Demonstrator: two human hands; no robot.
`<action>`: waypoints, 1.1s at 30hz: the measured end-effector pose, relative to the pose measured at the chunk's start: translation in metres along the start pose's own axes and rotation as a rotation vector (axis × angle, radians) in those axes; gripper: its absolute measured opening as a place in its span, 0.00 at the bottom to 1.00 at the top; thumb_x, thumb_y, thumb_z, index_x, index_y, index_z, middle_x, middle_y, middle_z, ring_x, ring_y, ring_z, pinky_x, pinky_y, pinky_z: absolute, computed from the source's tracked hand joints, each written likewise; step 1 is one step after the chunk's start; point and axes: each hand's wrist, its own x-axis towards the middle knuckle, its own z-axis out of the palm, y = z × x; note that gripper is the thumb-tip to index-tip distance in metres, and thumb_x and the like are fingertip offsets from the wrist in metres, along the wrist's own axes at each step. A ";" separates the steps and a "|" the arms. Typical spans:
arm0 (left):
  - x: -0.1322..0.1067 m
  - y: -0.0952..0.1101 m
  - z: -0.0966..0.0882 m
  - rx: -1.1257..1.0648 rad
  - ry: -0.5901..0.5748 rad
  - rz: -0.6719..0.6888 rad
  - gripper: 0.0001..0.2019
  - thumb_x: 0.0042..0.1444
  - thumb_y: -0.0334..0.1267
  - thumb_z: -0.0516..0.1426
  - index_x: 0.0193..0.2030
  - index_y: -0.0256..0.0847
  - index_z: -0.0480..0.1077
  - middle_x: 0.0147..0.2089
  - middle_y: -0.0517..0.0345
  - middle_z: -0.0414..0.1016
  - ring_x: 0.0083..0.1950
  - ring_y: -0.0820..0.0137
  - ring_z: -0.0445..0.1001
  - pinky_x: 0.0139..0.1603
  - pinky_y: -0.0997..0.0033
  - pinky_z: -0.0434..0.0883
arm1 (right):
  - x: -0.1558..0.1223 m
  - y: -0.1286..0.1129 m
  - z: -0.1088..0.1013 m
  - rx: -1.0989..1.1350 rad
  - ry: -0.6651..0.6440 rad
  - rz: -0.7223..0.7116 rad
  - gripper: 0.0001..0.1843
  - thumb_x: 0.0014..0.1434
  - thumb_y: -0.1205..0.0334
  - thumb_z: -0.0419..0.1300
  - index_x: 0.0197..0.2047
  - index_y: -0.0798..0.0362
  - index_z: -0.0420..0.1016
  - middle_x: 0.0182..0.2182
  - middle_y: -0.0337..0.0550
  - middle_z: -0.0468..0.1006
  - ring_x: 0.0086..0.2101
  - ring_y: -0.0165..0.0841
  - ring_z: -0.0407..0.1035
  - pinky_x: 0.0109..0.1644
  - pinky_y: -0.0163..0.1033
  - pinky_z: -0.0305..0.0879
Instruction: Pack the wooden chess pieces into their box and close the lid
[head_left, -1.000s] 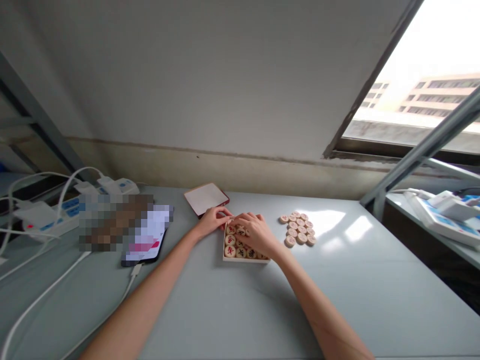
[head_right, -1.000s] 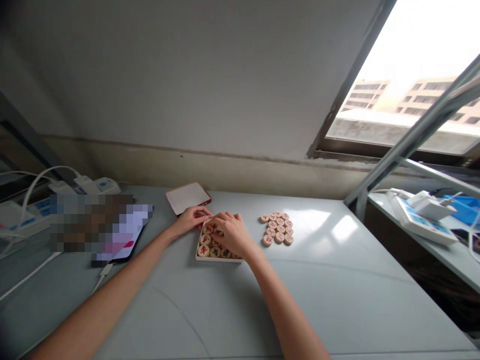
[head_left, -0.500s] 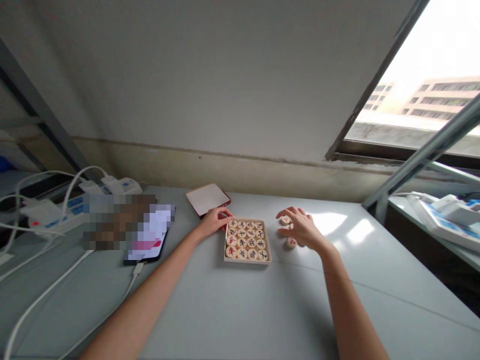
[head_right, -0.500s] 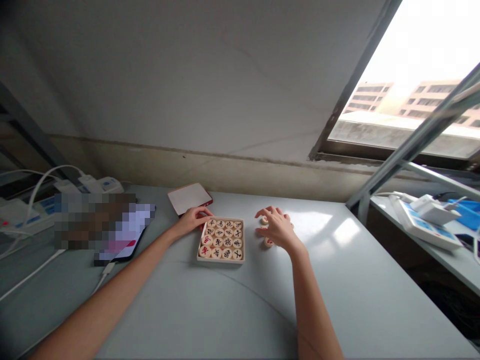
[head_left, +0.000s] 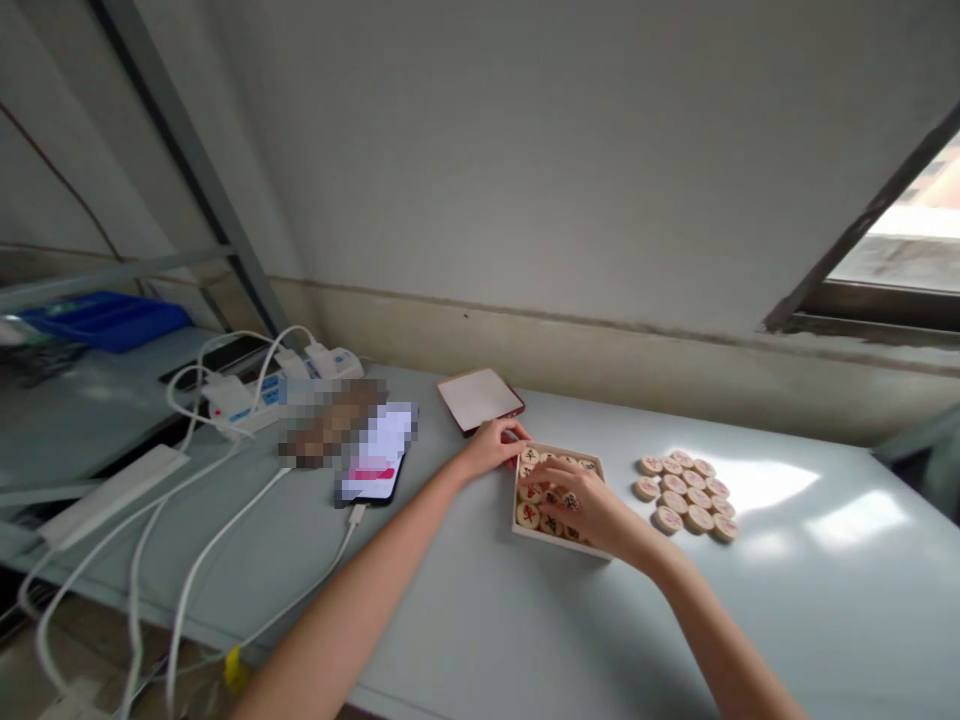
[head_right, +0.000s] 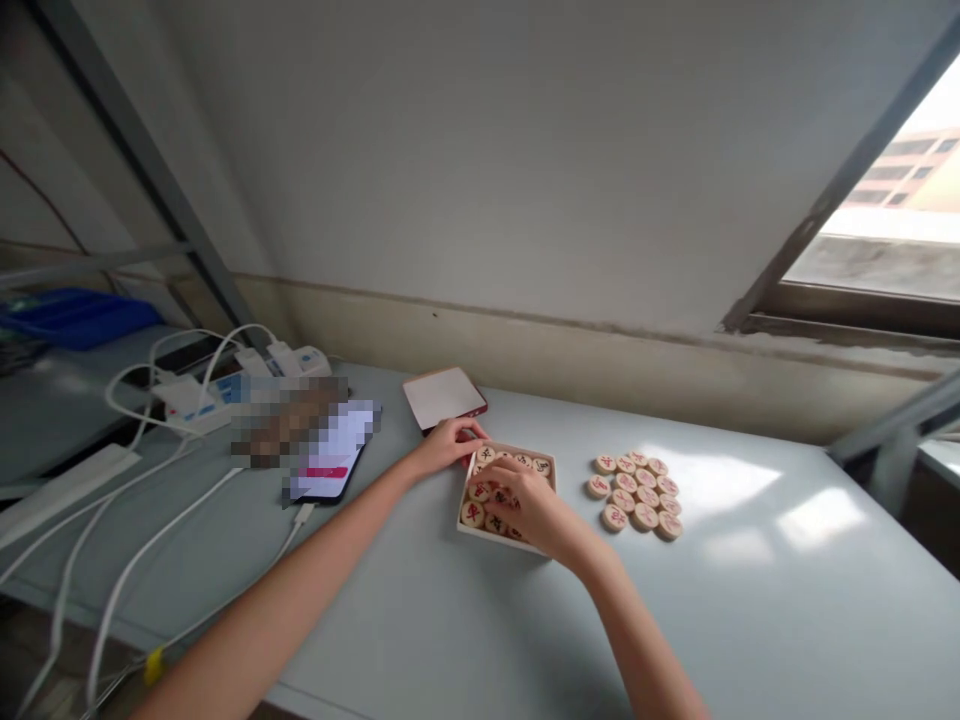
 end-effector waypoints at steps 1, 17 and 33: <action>0.000 -0.001 0.000 0.000 -0.001 -0.004 0.07 0.46 0.35 0.54 0.30 0.33 0.68 0.24 0.61 0.68 0.21 0.79 0.66 0.21 0.81 0.62 | 0.000 0.001 0.000 -0.006 -0.001 0.009 0.15 0.52 0.69 0.54 0.43 0.47 0.69 0.44 0.41 0.69 0.44 0.32 0.63 0.48 0.37 0.59; 0.000 0.002 0.000 -0.097 -0.023 -0.072 0.07 0.46 0.36 0.55 0.30 0.34 0.67 0.23 0.60 0.69 0.20 0.79 0.66 0.20 0.80 0.63 | -0.043 0.054 -0.057 -0.438 0.106 0.233 0.08 0.48 0.58 0.54 0.32 0.43 0.73 0.29 0.40 0.74 0.28 0.34 0.68 0.31 0.40 0.63; 0.000 0.005 0.000 -0.006 0.009 -0.046 0.06 0.46 0.33 0.54 0.30 0.33 0.69 0.23 0.60 0.70 0.20 0.79 0.66 0.21 0.81 0.63 | 0.002 -0.014 0.010 -0.179 -0.014 0.064 0.11 0.51 0.62 0.56 0.40 0.46 0.69 0.43 0.43 0.69 0.44 0.38 0.63 0.46 0.45 0.58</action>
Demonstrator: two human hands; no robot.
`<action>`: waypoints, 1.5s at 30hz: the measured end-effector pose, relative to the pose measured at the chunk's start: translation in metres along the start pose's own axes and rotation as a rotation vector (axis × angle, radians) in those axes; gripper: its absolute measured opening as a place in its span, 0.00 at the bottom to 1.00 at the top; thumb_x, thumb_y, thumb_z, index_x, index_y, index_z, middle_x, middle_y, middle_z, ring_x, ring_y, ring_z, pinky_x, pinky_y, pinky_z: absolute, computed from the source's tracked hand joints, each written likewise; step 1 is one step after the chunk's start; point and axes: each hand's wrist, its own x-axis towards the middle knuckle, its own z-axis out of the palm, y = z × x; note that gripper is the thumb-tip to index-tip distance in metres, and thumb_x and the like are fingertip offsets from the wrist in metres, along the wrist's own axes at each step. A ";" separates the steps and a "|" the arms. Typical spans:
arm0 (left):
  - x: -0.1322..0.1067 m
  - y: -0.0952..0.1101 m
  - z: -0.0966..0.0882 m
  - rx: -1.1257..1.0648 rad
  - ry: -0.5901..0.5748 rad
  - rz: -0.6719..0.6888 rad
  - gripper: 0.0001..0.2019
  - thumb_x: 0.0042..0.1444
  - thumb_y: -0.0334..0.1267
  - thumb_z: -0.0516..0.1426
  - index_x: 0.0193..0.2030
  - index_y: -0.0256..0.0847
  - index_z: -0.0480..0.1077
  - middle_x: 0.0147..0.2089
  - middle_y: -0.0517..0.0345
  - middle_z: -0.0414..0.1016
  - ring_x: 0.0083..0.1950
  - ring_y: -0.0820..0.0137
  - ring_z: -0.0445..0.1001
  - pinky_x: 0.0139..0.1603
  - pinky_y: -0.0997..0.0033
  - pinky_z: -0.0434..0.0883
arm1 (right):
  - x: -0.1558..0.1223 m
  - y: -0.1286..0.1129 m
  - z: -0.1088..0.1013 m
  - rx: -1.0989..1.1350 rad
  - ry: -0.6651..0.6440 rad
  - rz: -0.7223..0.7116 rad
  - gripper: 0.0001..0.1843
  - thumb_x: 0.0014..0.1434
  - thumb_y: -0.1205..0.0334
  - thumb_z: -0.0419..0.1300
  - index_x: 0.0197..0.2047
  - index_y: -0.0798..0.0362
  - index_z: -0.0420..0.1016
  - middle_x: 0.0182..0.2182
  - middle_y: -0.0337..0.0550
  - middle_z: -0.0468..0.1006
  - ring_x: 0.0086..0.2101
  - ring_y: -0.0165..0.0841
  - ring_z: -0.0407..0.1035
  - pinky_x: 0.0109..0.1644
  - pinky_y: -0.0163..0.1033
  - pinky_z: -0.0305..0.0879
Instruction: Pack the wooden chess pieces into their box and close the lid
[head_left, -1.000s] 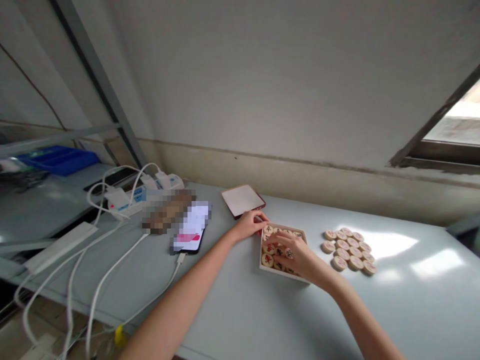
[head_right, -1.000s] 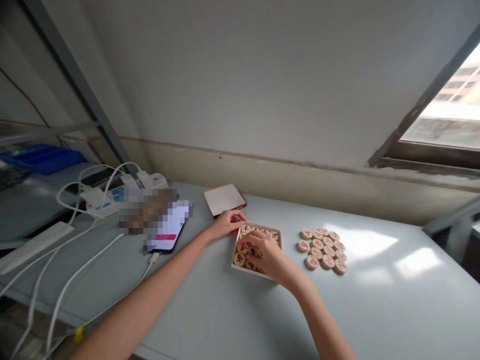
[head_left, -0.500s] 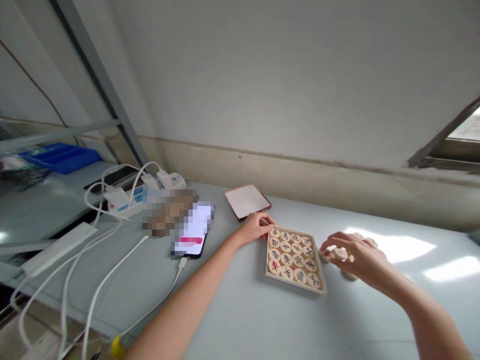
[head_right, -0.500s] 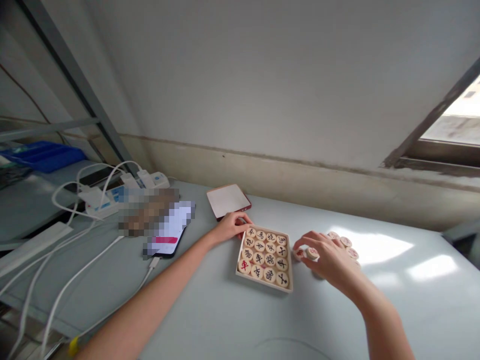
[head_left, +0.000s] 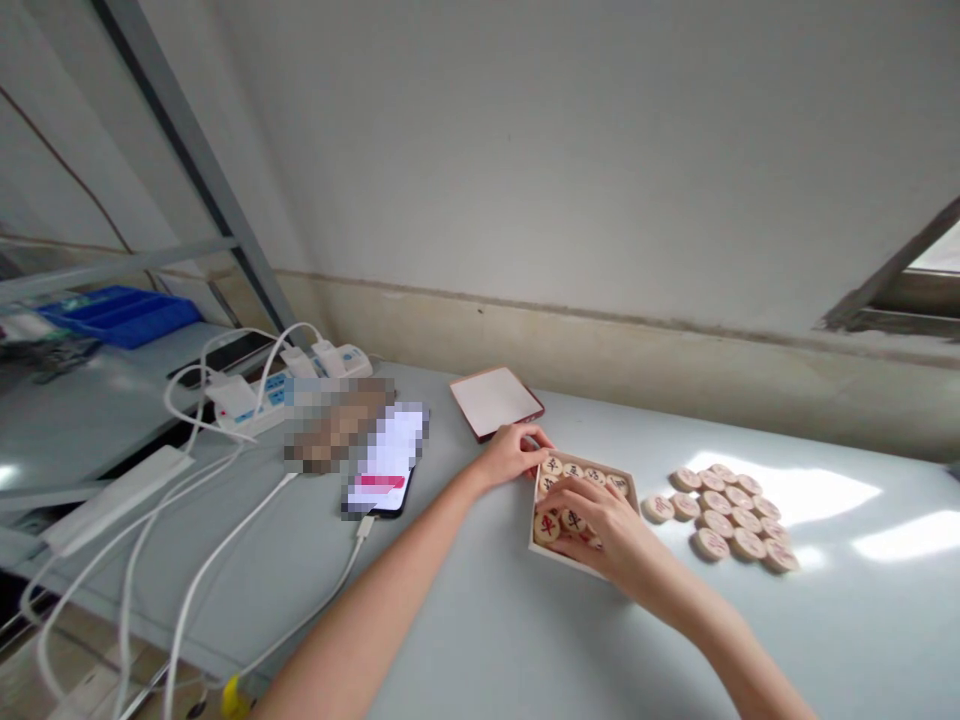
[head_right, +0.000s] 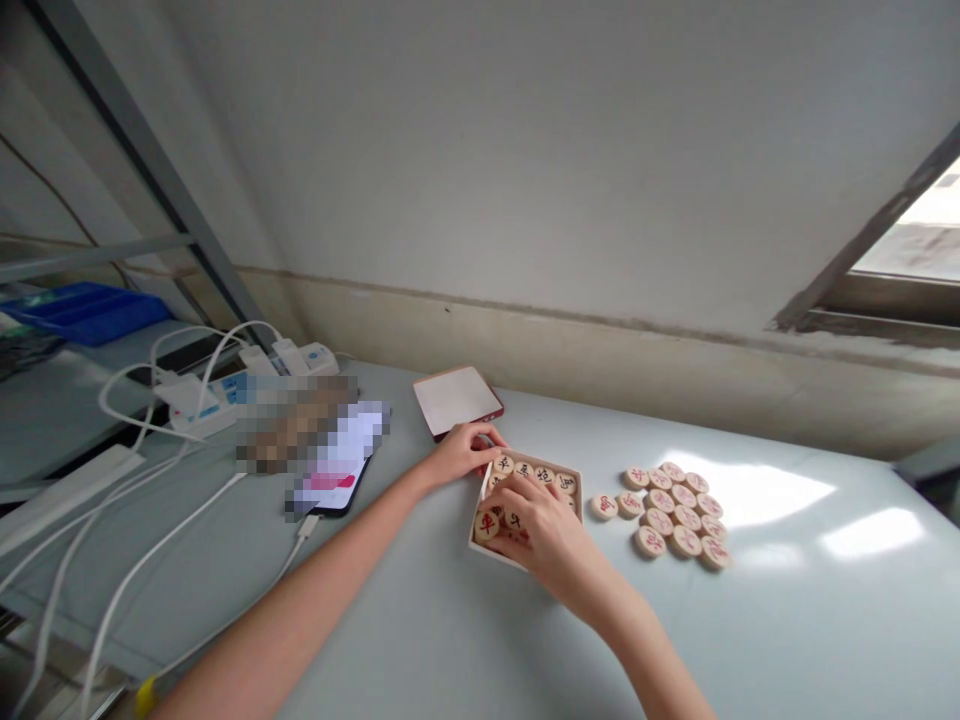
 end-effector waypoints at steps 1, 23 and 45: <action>0.000 0.000 0.000 0.003 -0.001 0.002 0.06 0.46 0.33 0.54 0.30 0.33 0.70 0.24 0.60 0.70 0.20 0.78 0.66 0.21 0.81 0.63 | 0.000 0.001 -0.001 -0.021 0.014 -0.007 0.11 0.50 0.62 0.56 0.39 0.46 0.69 0.43 0.43 0.69 0.44 0.39 0.62 0.47 0.46 0.57; 0.003 -0.006 -0.003 0.169 0.164 0.144 0.09 0.47 0.31 0.53 0.32 0.35 0.73 0.34 0.55 0.75 0.37 0.72 0.71 0.37 0.77 0.66 | -0.028 0.037 -0.044 -0.155 0.007 0.136 0.09 0.53 0.59 0.51 0.39 0.47 0.67 0.37 0.42 0.70 0.37 0.35 0.63 0.40 0.40 0.59; -0.015 -0.012 -0.018 0.188 0.134 0.181 0.05 0.42 0.32 0.55 0.25 0.34 0.72 0.27 0.55 0.73 0.29 0.73 0.69 0.29 0.76 0.65 | -0.008 0.034 -0.030 -0.490 0.155 0.265 0.11 0.53 0.63 0.56 0.41 0.48 0.70 0.35 0.42 0.71 0.38 0.36 0.61 0.38 0.39 0.49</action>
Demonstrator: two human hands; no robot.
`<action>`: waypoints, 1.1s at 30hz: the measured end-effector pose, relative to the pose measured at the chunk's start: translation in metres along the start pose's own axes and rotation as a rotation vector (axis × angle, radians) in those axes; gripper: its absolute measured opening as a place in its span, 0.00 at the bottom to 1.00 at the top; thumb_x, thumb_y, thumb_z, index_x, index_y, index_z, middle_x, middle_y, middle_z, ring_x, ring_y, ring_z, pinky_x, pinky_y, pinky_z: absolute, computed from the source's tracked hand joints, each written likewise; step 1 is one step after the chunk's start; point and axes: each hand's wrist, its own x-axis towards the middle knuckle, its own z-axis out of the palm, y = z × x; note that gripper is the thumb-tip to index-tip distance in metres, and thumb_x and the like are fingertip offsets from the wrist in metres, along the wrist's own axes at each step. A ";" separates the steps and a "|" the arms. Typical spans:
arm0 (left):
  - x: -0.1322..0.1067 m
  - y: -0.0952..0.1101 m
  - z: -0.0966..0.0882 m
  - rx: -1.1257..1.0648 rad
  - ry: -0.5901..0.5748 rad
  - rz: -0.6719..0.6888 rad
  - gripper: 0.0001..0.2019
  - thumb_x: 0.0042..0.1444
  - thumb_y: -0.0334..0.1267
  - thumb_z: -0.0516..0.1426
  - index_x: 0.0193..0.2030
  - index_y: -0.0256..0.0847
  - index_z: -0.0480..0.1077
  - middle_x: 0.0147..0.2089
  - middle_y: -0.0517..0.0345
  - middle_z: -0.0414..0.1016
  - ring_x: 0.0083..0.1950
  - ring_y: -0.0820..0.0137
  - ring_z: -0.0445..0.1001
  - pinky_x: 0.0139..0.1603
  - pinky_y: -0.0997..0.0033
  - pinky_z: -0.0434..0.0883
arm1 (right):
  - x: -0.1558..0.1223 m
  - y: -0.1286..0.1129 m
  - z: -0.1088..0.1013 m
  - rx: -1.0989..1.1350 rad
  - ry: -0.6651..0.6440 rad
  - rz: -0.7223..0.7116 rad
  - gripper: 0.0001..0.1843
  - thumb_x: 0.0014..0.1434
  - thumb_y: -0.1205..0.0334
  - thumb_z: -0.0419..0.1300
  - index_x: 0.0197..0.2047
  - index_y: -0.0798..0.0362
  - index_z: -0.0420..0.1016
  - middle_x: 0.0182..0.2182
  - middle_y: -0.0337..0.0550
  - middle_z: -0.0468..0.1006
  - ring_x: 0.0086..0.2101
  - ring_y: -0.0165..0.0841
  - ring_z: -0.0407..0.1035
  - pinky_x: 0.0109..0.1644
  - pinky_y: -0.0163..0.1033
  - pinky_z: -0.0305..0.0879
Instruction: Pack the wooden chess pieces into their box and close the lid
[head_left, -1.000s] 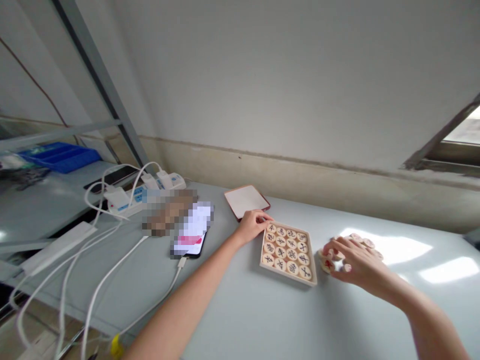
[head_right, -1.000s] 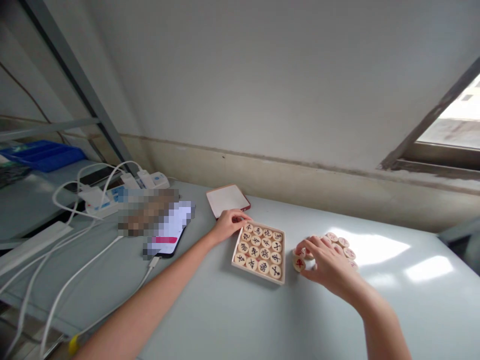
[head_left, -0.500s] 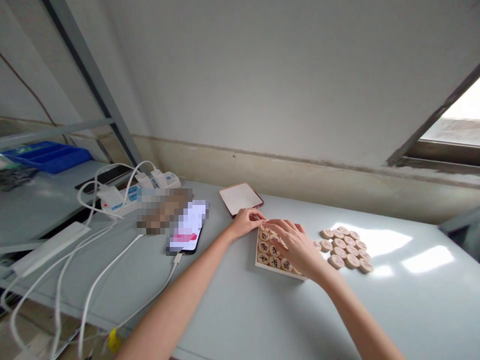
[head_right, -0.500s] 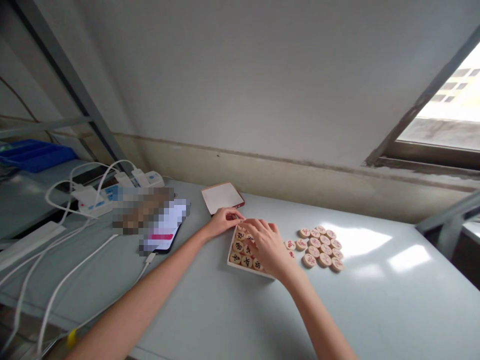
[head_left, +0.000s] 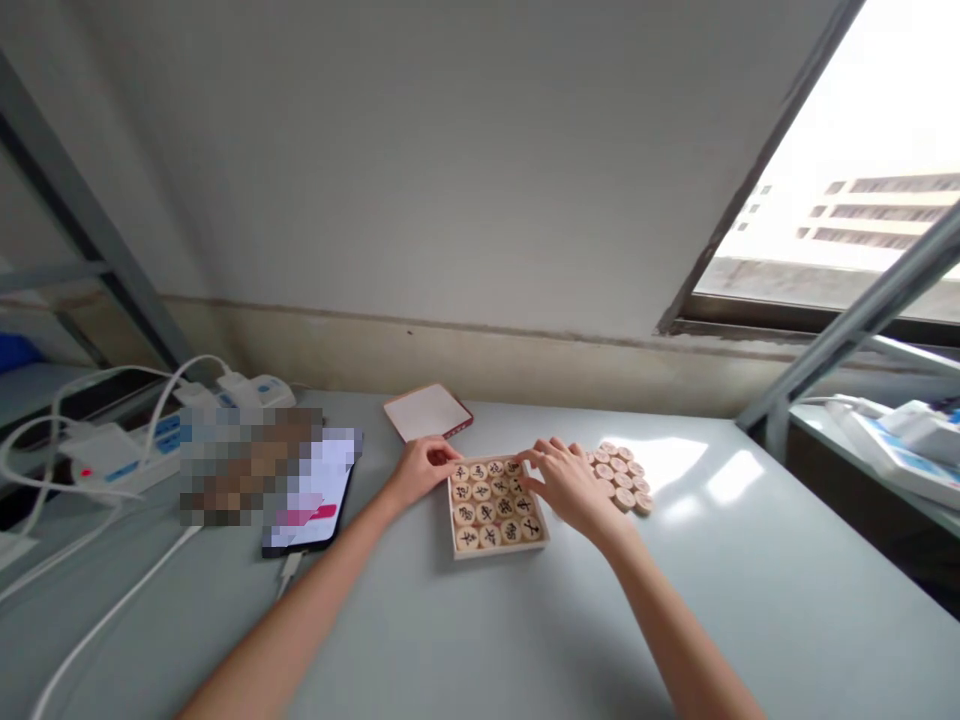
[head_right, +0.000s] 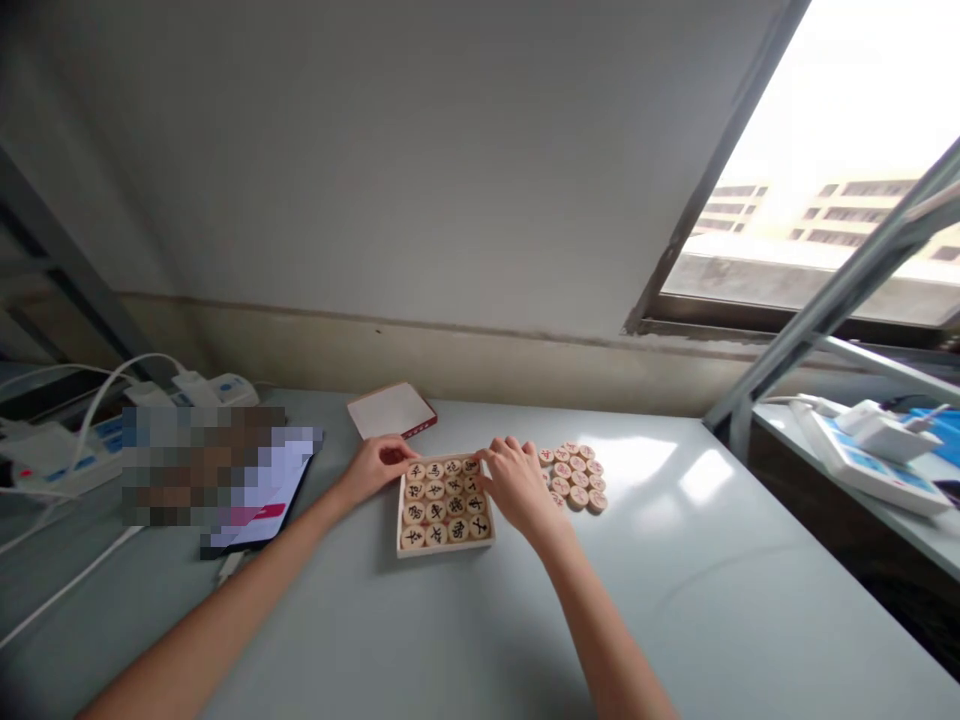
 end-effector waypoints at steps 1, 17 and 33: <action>-0.002 0.000 -0.003 0.006 0.008 -0.005 0.05 0.42 0.31 0.55 0.25 0.34 0.72 0.27 0.55 0.73 0.29 0.73 0.69 0.30 0.76 0.65 | 0.001 -0.003 0.001 0.004 0.001 0.004 0.11 0.53 0.63 0.56 0.41 0.49 0.70 0.36 0.42 0.71 0.38 0.36 0.61 0.38 0.39 0.49; -0.002 0.002 -0.012 0.235 0.144 0.018 0.08 0.44 0.28 0.52 0.29 0.36 0.72 0.29 0.57 0.71 0.28 0.74 0.66 0.29 0.77 0.62 | 0.009 -0.026 0.018 0.304 0.076 0.151 0.07 0.51 0.63 0.56 0.36 0.49 0.65 0.38 0.39 0.69 0.40 0.35 0.59 0.39 0.38 0.52; -0.001 -0.003 -0.011 0.214 0.144 0.036 0.08 0.45 0.29 0.52 0.30 0.36 0.72 0.30 0.56 0.72 0.31 0.73 0.68 0.33 0.76 0.64 | 0.003 0.030 0.019 0.184 0.164 0.431 0.10 0.55 0.55 0.51 0.34 0.50 0.69 0.37 0.43 0.73 0.41 0.40 0.62 0.42 0.46 0.52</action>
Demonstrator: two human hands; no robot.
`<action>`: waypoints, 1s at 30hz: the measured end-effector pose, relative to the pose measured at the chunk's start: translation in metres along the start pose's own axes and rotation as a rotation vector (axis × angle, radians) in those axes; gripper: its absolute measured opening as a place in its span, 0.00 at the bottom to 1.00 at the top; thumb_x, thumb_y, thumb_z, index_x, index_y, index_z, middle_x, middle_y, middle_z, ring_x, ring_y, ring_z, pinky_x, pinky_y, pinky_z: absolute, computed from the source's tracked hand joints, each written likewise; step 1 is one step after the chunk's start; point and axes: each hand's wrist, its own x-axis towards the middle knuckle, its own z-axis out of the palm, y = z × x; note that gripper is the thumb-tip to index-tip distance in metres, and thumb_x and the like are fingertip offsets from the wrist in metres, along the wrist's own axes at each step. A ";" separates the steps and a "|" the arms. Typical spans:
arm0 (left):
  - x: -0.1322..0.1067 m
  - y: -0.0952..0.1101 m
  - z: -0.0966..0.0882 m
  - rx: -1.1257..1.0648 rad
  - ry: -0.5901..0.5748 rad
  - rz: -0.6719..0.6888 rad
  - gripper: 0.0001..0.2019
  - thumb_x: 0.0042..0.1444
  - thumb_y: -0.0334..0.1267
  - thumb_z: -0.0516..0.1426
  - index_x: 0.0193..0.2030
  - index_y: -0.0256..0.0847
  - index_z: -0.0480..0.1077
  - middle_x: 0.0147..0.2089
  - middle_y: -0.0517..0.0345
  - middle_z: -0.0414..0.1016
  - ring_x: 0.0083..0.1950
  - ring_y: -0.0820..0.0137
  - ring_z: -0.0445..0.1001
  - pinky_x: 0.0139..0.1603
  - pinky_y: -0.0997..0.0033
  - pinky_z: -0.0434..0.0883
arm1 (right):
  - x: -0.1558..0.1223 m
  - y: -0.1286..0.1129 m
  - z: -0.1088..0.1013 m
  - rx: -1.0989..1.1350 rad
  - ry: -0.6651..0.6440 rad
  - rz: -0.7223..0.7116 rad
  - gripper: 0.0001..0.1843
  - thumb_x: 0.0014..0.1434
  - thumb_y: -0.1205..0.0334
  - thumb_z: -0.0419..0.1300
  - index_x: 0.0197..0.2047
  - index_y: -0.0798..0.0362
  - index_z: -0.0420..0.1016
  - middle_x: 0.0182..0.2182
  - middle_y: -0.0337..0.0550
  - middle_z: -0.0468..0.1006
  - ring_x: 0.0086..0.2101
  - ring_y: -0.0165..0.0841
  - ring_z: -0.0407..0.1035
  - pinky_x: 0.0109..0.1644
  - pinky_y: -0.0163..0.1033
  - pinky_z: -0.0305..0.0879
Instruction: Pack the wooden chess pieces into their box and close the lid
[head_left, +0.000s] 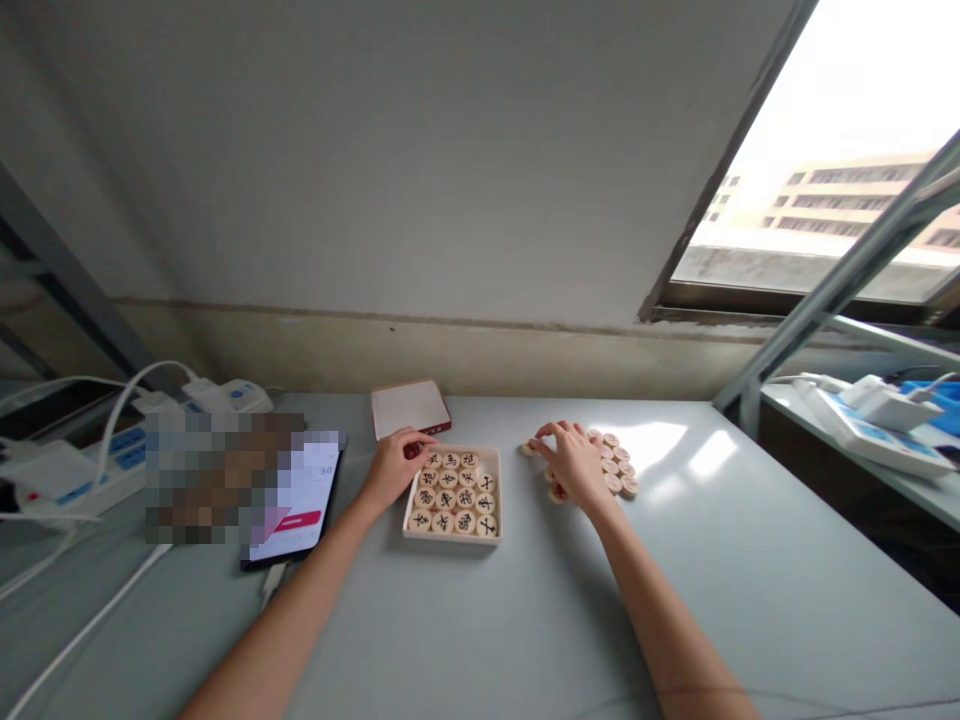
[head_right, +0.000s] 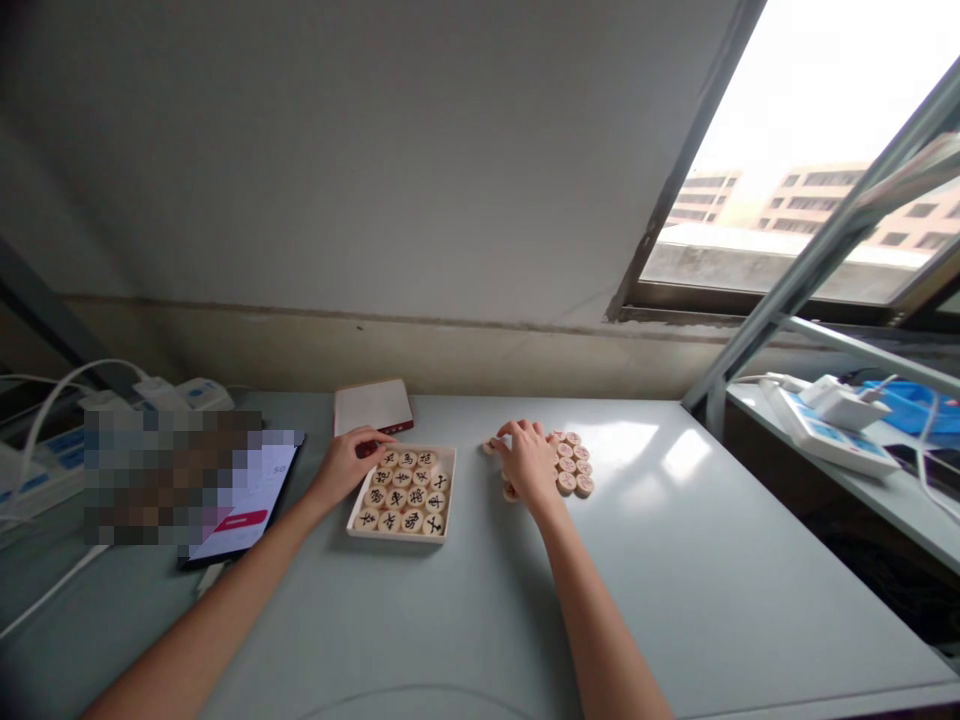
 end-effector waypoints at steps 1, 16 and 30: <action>0.000 0.000 0.000 -0.004 -0.003 -0.004 0.09 0.45 0.29 0.51 0.30 0.36 0.72 0.30 0.56 0.72 0.30 0.73 0.68 0.32 0.76 0.64 | -0.001 0.001 0.000 -0.053 0.030 -0.002 0.11 0.55 0.55 0.51 0.35 0.50 0.69 0.39 0.45 0.71 0.42 0.41 0.60 0.43 0.47 0.52; 0.001 0.004 -0.002 -0.026 -0.022 -0.008 0.09 0.46 0.31 0.51 0.30 0.37 0.72 0.32 0.56 0.73 0.34 0.70 0.69 0.35 0.73 0.65 | -0.010 0.029 0.028 -0.276 0.047 -0.120 0.29 0.60 0.58 0.37 0.62 0.55 0.37 0.60 0.52 0.48 0.59 0.42 0.39 0.54 0.65 0.35; 0.000 0.005 -0.002 -0.073 -0.022 -0.026 0.09 0.45 0.30 0.51 0.29 0.38 0.71 0.32 0.55 0.73 0.36 0.70 0.70 0.39 0.72 0.65 | -0.009 0.005 0.000 -0.103 0.119 -0.154 0.14 0.55 0.66 0.48 0.42 0.47 0.69 0.45 0.45 0.69 0.46 0.41 0.60 0.51 0.60 0.47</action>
